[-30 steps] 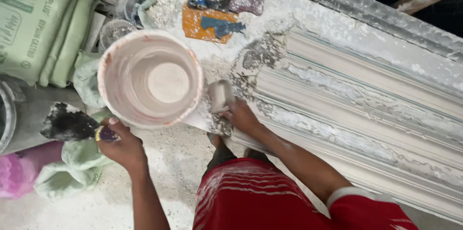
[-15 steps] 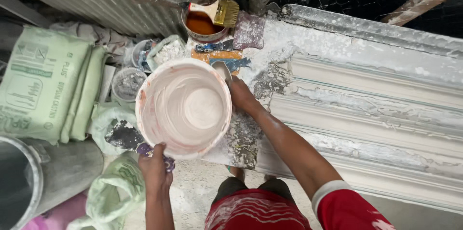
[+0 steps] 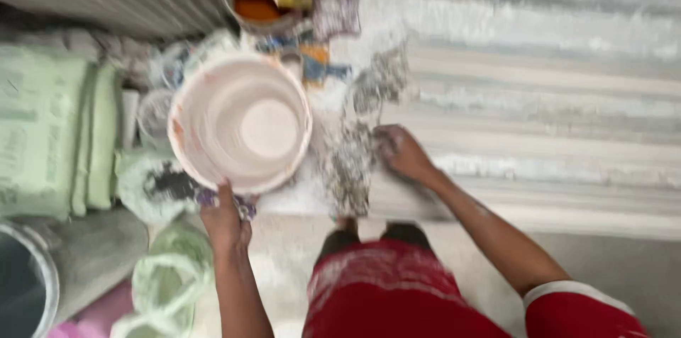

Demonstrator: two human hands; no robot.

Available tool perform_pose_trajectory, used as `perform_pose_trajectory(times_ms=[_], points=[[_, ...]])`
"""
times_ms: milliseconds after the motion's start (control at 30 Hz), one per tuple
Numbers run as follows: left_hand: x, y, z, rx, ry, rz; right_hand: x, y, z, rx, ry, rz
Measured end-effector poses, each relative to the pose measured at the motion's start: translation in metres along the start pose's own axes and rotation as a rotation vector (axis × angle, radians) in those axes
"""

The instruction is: The person uses a small metal scraper to remove dried white residue from the grooves and surfaces of stacked white molded plaster moldings. They work along the length of each piece, occasionally lifting or repositioning moldings to access different areas.

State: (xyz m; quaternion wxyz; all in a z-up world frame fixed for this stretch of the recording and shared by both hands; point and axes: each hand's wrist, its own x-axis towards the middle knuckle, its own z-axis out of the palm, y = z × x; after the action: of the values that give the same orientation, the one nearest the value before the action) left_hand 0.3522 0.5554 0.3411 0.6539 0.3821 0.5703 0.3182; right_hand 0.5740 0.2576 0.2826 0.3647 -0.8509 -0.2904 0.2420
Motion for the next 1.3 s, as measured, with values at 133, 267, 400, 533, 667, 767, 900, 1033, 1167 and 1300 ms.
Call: perform_pose_trajectory(times_ms=[133,267,400,533,667,767,900,1033,1167,1300], points=[[-0.015,-0.041,-0.053,-0.034,-0.002,0.045,-0.082,0.023,-0.004,-0.057,0.090,0.215],[-0.081,-0.100,-0.086,0.474,-0.079,0.111,-0.116,0.022,0.001,0.037,0.090,0.305],[-0.167,-0.129,-0.061,0.906,-0.416,-0.052,-0.101,0.017,0.019,-0.024,-0.073,0.084],[-0.196,-0.171,-0.049,1.056,-0.483,0.051,-0.079,0.003,0.048,-0.159,-0.157,-0.217],[-0.184,-0.218,-0.061,1.426,-0.586,0.250,-0.044,-0.010,0.071,-0.417,-0.466,-0.084],[-0.179,-0.225,-0.074,1.622,-0.726,0.362,-0.042,0.008,0.105,-0.555,-0.500,0.005],[-0.166,-0.212,-0.061,1.719,-0.837,0.631,-0.038,0.021,0.115,-0.248,-0.444,0.029],[-0.148,-0.217,-0.065,1.762,-0.946,0.685,-0.053,-0.005,0.075,0.123,-0.398,0.089],[-0.144,-0.206,-0.056,1.818,-1.046,0.713,-0.066,0.010,0.101,0.619,-0.123,0.313],[-0.144,-0.187,-0.050,1.835,-1.143,0.669,-0.087,-0.010,0.102,0.840,0.126,0.359]])
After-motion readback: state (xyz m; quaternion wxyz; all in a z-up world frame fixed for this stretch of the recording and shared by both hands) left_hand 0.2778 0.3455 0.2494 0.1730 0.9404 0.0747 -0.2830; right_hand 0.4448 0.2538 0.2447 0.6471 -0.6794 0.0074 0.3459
